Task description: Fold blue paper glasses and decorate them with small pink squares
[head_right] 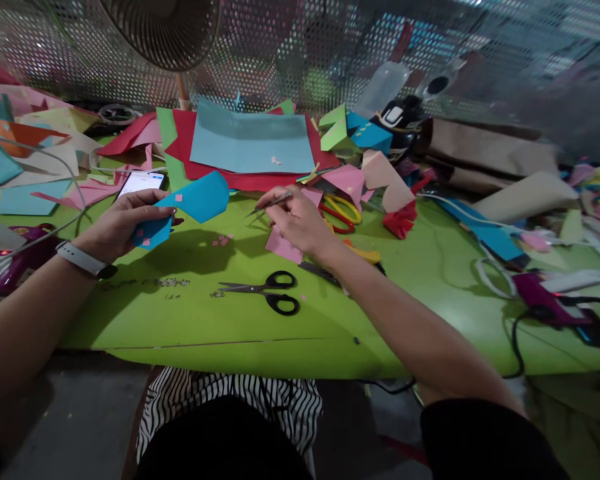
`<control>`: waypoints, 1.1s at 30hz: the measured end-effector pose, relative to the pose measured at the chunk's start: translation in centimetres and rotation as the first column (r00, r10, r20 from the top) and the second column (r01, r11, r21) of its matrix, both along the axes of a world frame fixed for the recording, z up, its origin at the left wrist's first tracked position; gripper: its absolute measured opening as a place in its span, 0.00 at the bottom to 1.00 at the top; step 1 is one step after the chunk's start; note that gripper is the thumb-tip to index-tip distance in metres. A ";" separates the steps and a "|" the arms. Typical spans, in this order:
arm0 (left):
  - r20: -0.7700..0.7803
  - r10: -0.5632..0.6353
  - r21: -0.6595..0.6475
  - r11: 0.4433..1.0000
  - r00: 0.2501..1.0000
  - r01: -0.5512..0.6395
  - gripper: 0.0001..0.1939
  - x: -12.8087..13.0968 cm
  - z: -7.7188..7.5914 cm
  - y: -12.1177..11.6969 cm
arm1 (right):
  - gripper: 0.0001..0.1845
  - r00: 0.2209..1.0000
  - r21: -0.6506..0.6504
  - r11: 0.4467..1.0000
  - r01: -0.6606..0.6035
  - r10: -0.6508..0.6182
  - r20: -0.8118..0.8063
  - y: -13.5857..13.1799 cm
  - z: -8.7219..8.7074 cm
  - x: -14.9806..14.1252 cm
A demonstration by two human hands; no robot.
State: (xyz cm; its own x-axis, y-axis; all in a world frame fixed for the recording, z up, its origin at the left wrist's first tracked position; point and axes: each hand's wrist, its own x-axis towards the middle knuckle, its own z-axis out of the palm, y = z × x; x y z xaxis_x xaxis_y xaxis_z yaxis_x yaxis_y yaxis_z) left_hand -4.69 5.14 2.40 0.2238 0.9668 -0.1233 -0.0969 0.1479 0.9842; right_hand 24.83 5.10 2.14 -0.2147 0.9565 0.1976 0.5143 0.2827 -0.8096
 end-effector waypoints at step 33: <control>-0.030 -0.004 -0.069 0.998 1.000 0.001 0.10 0.0 -0.8 0.2 | 0.15 0.981 0.017 0.981 -0.193 0.193 -0.014 -4.2 -3.2 -1.4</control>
State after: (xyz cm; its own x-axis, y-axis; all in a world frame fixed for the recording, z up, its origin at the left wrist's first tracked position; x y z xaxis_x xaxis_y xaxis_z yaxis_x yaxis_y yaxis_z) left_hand -4.67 5.37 1.64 0.2213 0.9551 -0.1969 -0.0665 0.2162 0.9741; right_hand 23.42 0.93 -1.03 -0.3915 0.8943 0.2168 0.4365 0.3879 -0.8118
